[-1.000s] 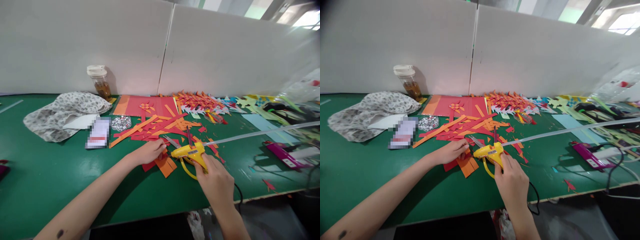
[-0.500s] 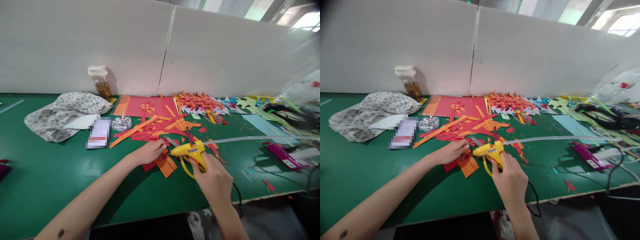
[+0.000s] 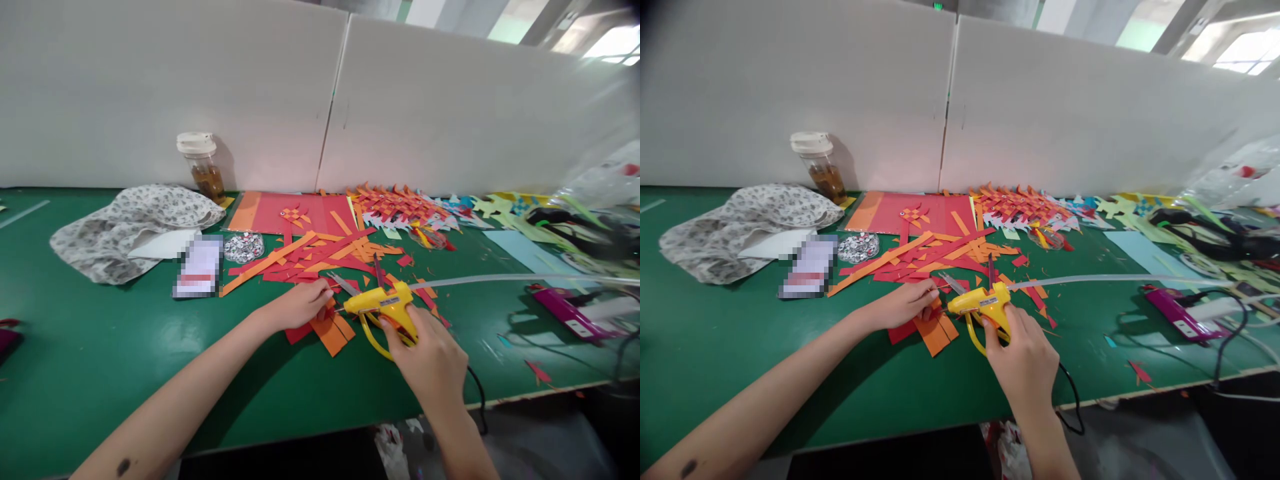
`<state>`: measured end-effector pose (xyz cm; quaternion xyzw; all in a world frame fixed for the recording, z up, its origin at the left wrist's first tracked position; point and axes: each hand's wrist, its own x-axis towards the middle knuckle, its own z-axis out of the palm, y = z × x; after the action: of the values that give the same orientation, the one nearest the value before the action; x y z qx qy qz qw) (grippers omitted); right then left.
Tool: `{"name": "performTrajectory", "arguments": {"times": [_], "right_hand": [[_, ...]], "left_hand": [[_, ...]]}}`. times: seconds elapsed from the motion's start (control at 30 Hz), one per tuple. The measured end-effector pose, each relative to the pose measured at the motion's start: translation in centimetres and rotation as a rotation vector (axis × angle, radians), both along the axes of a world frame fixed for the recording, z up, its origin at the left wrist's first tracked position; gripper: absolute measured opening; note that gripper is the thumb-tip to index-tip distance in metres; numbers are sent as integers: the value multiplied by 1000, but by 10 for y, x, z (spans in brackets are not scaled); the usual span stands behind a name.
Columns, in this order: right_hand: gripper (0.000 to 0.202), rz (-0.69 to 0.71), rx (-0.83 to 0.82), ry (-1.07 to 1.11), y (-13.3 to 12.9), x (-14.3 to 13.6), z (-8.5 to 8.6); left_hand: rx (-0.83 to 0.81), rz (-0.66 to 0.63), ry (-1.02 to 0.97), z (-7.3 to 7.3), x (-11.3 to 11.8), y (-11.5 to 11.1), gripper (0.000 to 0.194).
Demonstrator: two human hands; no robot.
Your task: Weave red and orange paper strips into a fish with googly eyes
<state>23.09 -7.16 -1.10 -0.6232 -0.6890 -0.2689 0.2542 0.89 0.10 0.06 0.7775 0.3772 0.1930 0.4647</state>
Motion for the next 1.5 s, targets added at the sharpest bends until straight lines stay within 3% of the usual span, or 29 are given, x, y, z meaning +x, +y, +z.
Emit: {"name": "performTrajectory", "arguments": {"times": [0.13, 0.53, 0.87, 1.1, 1.3, 1.5], "right_hand": [[30, 6, -53, -8, 3, -1, -4], [27, 14, 33, 26, 1, 6, -1], [26, 36, -14, -13, 0, 8, -7], [44, -70, -73, 205, -2, 19, -7], [43, -96, -137, 384, 3, 25, -5], [47, -144, -165, 447, 10, 25, -8]], "left_hand": [[4, 2, 6, 0, 2, -1, 29], [-10, 6, -5, 0, -1, 0, 29], [-4, 13, -5, 1, 0, 0, 30], [-38, 54, -50, 1, 1, -1, 47], [17, 37, 28, -4, -1, 0, 19], [57, 57, 84, -6, 3, 0, 14]]}}
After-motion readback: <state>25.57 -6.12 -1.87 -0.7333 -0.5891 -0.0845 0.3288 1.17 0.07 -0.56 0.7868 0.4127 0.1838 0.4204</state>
